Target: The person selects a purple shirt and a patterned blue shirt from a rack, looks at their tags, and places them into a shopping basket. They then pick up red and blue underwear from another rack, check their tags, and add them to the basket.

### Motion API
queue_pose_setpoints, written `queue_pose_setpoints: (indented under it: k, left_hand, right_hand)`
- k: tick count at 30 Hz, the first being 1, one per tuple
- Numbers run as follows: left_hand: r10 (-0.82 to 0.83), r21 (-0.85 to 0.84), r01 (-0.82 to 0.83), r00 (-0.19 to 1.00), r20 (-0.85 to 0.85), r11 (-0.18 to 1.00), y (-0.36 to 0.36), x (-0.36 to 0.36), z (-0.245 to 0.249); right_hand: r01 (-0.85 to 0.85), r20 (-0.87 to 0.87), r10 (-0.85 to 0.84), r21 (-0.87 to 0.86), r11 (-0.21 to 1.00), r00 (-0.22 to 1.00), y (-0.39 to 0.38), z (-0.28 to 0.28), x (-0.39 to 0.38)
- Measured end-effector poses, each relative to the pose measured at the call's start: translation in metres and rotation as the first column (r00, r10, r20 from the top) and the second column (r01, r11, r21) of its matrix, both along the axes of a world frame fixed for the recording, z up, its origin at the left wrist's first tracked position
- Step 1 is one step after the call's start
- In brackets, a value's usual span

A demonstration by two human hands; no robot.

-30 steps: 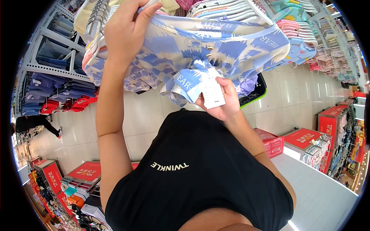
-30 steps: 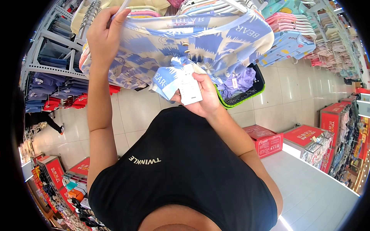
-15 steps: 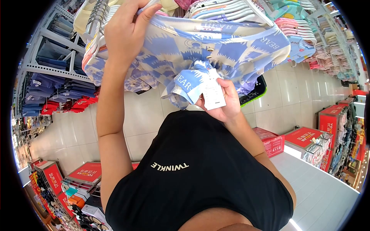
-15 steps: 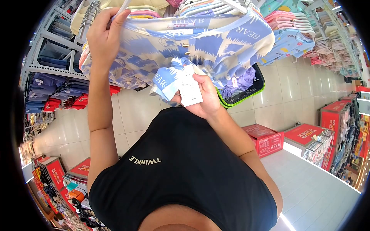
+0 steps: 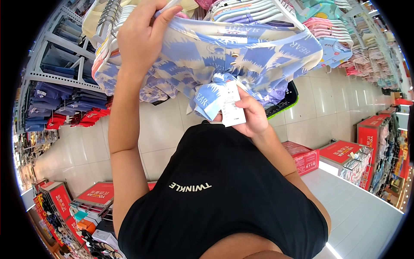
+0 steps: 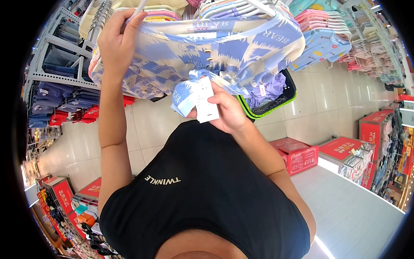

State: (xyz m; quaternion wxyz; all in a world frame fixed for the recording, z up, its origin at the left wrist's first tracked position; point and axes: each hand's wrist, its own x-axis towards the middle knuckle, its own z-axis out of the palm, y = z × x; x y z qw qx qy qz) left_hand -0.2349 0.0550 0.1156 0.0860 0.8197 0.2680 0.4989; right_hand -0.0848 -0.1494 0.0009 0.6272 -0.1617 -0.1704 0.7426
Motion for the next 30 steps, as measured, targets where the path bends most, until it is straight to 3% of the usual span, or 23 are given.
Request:
queue_pose_setpoints:
  k: [12,19,21,25,27,30]
  left_hand:
    - [-0.009,-0.013,0.009,1.0,0.006,1.0,-0.003,-0.006,0.0]
    - [-0.024,-0.008,0.024,1.0,0.002,1.0,-0.007,-0.008,-0.001]
    - [-0.023,-0.018,0.023,1.0,0.004,1.0,-0.011,-0.009,-0.002]
    - [-0.039,-0.014,0.039,0.999,0.01,0.999,-0.012,-0.011,-0.003]
    - [-0.043,-0.02,0.043,0.999,0.012,0.999,-0.012,-0.011,-0.004]
    - [-0.046,0.002,0.046,0.999,0.011,0.999,-0.015,-0.01,-0.004]
  right_hand:
    - [-0.053,-0.118,0.06,0.065,0.996,0.991,-0.005,0.004,-0.002]
    - [-0.092,-0.017,0.092,0.023,0.996,0.996,-0.009,-0.001,-0.004]
    - [-0.1,-0.199,0.105,0.033,0.994,0.974,-0.012,0.0,-0.005]
    - [-0.111,-0.184,0.114,0.028,0.993,0.976,-0.015,-0.003,-0.004]
    - [-0.126,-0.053,0.129,0.059,0.99,0.99,-0.014,-0.007,-0.004]
    - [-0.114,-0.011,0.115,0.038,0.993,0.993,-0.017,-0.005,-0.007]
